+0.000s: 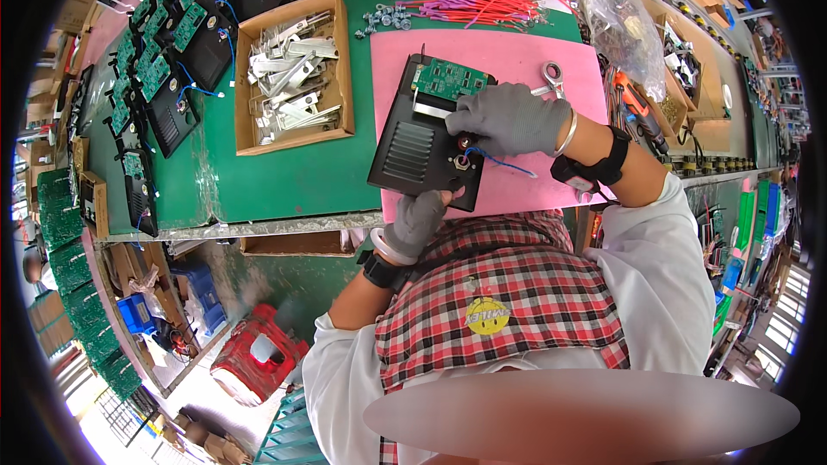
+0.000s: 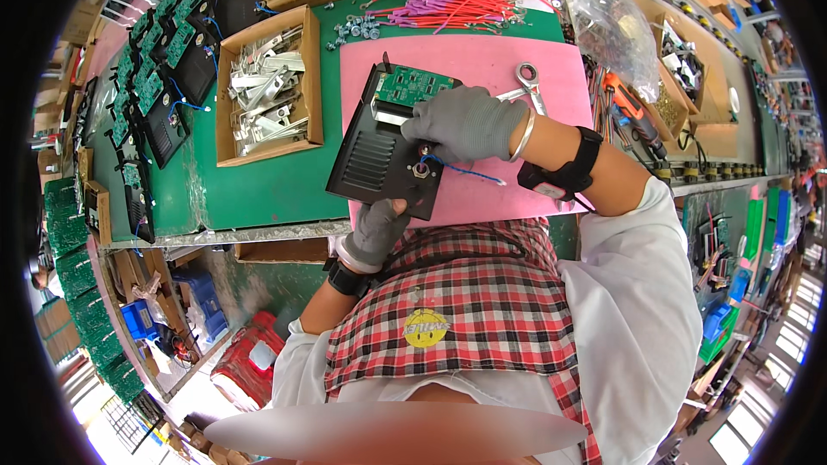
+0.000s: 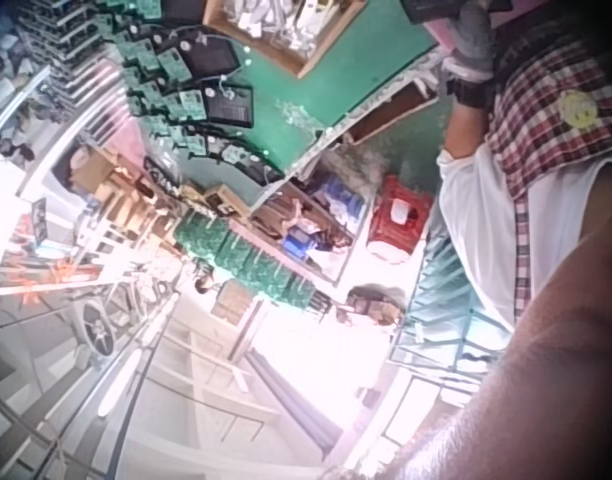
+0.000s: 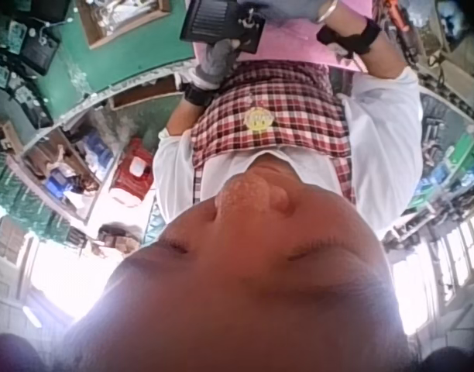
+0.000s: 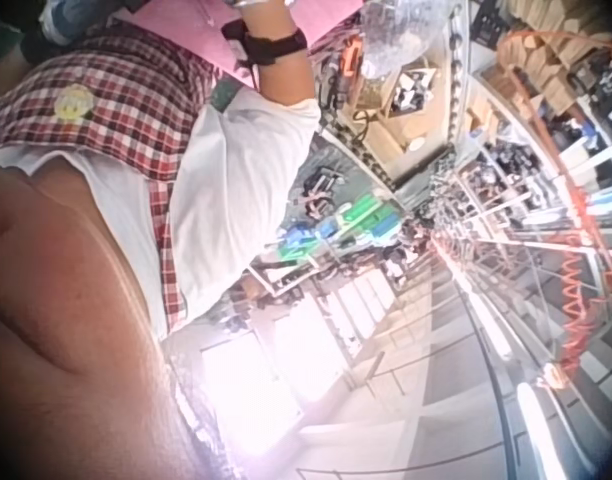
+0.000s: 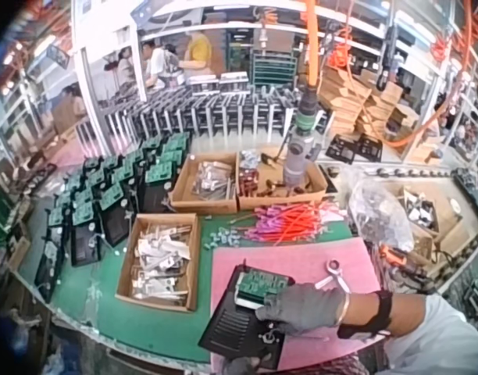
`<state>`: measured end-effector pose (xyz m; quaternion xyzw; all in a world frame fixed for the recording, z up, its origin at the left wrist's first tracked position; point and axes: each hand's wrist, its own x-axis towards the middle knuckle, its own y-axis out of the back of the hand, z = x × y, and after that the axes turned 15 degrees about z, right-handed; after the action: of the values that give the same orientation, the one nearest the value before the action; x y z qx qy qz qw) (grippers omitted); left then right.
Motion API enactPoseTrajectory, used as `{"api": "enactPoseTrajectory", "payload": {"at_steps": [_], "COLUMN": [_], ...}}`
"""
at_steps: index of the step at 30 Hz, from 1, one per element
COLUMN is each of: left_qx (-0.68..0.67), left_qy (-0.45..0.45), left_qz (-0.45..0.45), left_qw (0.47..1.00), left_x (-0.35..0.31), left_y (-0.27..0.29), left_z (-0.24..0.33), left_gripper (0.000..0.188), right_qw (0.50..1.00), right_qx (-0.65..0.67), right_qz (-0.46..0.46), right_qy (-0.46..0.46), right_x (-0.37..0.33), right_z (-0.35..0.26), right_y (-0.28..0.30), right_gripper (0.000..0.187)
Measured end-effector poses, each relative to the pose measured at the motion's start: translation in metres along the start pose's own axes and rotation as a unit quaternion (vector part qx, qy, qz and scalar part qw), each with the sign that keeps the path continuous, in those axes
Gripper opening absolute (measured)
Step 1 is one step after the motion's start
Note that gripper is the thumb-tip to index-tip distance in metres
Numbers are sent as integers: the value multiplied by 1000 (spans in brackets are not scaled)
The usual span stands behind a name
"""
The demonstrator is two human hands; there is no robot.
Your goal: Assembling electronic parts and wiring them onto a mounting plate using a wrench and electric screwdriver.
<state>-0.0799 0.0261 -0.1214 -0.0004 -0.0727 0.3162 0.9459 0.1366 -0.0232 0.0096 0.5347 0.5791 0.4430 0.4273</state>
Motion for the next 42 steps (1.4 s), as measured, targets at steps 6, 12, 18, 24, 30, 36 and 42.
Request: {"api": "enactPoseTrajectory", "payload": {"at_steps": [6,12,18,24,30,36,42], "left_qx": [-210,-129,-226,-262,-284,-245,-161], "left_qy": [180,147,247,256,250,248,174], "left_qz": [64,40,80,92,81,84,60], "left_qw": [959,980,939,926,922,933,969], "left_x": [2,2,6,6,6,6,5], "left_y": [-4,-2,-6,-9,-8,-9,-5], "left_z": [12,15,26,28,27,30,20], "left_gripper": [25,28,36,38,40,40,32], "right_qw": [999,1000,999,1000,999,999,998], "right_qx": [-39,16,-20,24,-20,47,-25], "right_qz": [-31,8,-36,2,-49,-3,-60], "right_qy": [13,3,17,4,5,-4,4], "right_x": [3,2,4,2,5,2,5], "right_z": [-5,-1,-2,-2,-4,-1,-3], "right_y": [-1,2,1,1,3,0,2], "right_gripper": [17,17,14,18,16,16,17]}}
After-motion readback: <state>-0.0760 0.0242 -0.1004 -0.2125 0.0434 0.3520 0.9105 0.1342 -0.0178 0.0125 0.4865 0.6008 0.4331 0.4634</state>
